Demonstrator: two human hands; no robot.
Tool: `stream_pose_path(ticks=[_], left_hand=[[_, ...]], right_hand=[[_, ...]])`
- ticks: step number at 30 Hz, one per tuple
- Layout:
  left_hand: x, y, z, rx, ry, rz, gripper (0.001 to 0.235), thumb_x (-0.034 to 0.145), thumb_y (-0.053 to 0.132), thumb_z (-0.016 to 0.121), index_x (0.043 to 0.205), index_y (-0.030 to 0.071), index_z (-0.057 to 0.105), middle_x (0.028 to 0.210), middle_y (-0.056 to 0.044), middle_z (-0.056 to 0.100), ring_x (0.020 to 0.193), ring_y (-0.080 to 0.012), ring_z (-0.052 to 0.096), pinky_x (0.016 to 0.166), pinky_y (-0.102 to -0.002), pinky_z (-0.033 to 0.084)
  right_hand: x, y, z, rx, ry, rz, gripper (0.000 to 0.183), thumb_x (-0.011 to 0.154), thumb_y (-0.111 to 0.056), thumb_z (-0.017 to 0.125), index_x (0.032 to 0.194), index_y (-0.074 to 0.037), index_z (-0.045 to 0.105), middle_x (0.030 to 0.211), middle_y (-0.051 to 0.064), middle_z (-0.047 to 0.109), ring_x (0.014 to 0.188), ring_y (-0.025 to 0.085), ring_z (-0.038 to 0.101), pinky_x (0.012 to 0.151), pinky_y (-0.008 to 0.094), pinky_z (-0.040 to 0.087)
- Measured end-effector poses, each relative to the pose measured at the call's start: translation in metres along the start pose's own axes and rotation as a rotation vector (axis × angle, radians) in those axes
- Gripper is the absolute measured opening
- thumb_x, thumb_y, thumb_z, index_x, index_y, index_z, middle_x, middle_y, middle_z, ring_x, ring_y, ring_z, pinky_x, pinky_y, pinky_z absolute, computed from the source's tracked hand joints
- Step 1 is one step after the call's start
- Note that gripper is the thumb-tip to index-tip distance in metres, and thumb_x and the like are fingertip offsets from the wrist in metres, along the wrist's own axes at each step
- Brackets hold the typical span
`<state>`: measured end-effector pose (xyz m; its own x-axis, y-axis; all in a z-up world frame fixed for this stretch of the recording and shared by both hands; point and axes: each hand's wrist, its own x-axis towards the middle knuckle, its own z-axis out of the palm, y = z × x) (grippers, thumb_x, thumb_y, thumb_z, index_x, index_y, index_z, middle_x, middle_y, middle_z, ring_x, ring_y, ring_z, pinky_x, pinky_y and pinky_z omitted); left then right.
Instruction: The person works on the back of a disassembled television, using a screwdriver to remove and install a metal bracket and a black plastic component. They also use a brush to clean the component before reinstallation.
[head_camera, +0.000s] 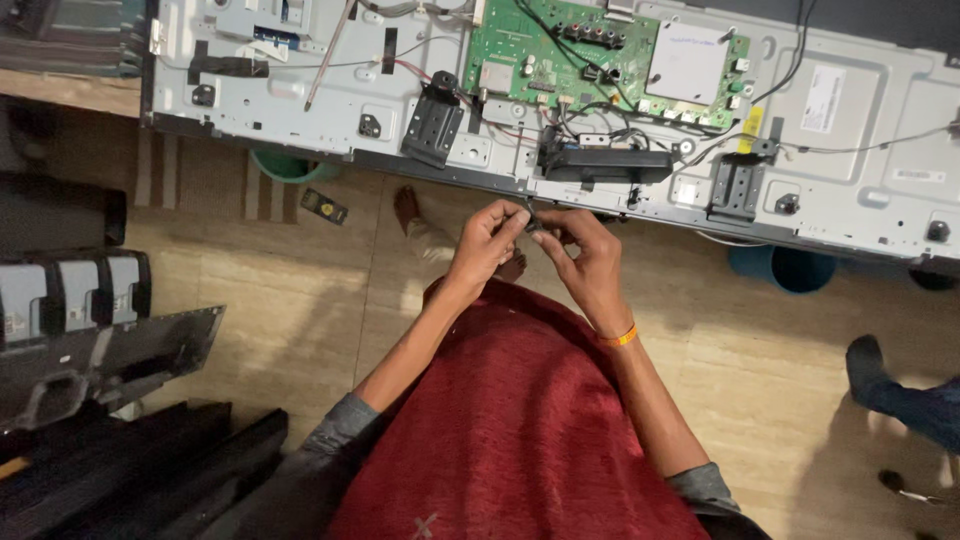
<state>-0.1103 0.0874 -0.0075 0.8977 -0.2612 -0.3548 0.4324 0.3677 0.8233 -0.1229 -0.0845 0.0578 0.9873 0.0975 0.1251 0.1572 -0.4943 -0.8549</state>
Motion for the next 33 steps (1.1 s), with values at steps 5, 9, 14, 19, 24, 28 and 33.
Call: stream_pose_path(ticks=[5, 9, 14, 19, 24, 28, 33], left_hand=[[0.003, -0.003, -0.002, 0.302, 0.055, 0.329, 0.018, 0.107, 0.020, 0.062, 0.103, 0.004, 0.067, 0.085, 0.007, 0.061, 0.076, 0.0015, 0.050, 0.067, -0.018, 0.042], [0.007, 0.003, -0.007, 0.067, 0.165, 0.107, 0.021, 0.107, 0.023, 0.062, 0.100, 0.005, 0.069, 0.066, 0.010, 0.040, 0.054, 0.0008, 0.032, 0.047, -0.019, 0.025], [0.014, 0.010, -0.015, 0.038, 0.194, 0.049, 0.018, 0.103, 0.020, 0.066, 0.105, 0.003, 0.069, 0.068, 0.009, 0.045, 0.054, -0.0001, 0.035, 0.046, -0.020, 0.027], [0.013, 0.012, -0.016, -0.018, 0.160, 0.025, 0.023, 0.102, 0.023, 0.066, 0.110, 0.002, 0.069, 0.065, 0.008, 0.044, 0.052, -0.0011, 0.036, 0.045, -0.021, 0.030], [0.015, 0.019, -0.020, -0.033, 0.185, 0.042, 0.028, 0.102, 0.026, 0.065, 0.115, 0.001, 0.068, 0.064, 0.009, 0.042, 0.052, -0.0017, 0.037, 0.045, -0.021, 0.032], [0.030, 0.030, -0.020, 0.204, 0.214, 0.258, 0.022, 0.102, 0.022, 0.067, 0.108, 0.001, 0.071, 0.066, 0.002, 0.052, 0.054, -0.0069, 0.044, 0.048, -0.026, 0.034], [0.076, 0.055, -0.019, 0.884, 0.099, 0.712, 0.016, 0.099, 0.017, 0.070, 0.103, 0.001, 0.070, 0.088, -0.018, 0.071, 0.080, -0.0366, 0.069, 0.066, -0.042, 0.052]], right_hand=[[0.003, 0.010, 0.008, 0.146, -0.008, 0.050, 0.019, 0.095, -0.004, 0.074, 0.113, 0.000, 0.072, 0.095, 0.009, 0.070, 0.082, 0.015, 0.069, 0.073, 0.028, 0.057], [0.014, 0.028, 0.016, 0.837, 0.123, 0.500, 0.015, 0.098, -0.003, 0.065, 0.112, 0.004, 0.069, 0.093, 0.009, 0.072, 0.079, 0.016, 0.070, 0.071, 0.029, 0.059], [0.030, 0.031, 0.010, 0.886, 0.120, 0.599, 0.020, 0.098, -0.003, 0.062, 0.114, 0.006, 0.069, 0.090, 0.009, 0.072, 0.073, 0.014, 0.069, 0.067, 0.027, 0.059], [0.055, 0.017, -0.001, 0.397, -0.079, 0.342, 0.025, 0.103, -0.006, 0.062, 0.124, 0.002, 0.072, 0.083, 0.002, 0.067, 0.069, 0.006, 0.058, 0.060, 0.022, 0.048], [0.068, 0.017, 0.007, 0.210, -0.148, 0.190, 0.018, 0.101, -0.005, 0.065, 0.116, 0.002, 0.073, 0.082, 0.002, 0.069, 0.070, 0.006, 0.060, 0.060, 0.021, 0.048], [0.056, 0.023, 0.025, 0.442, -0.123, 0.311, 0.012, 0.100, -0.007, 0.064, 0.108, 0.002, 0.066, 0.086, 0.003, 0.072, 0.072, 0.007, 0.071, 0.061, 0.023, 0.059], [0.029, 0.036, 0.036, 0.261, -0.158, 0.397, 0.019, 0.098, -0.008, 0.067, 0.114, 0.000, 0.069, 0.085, 0.005, 0.073, 0.068, 0.010, 0.070, 0.055, 0.026, 0.055]])
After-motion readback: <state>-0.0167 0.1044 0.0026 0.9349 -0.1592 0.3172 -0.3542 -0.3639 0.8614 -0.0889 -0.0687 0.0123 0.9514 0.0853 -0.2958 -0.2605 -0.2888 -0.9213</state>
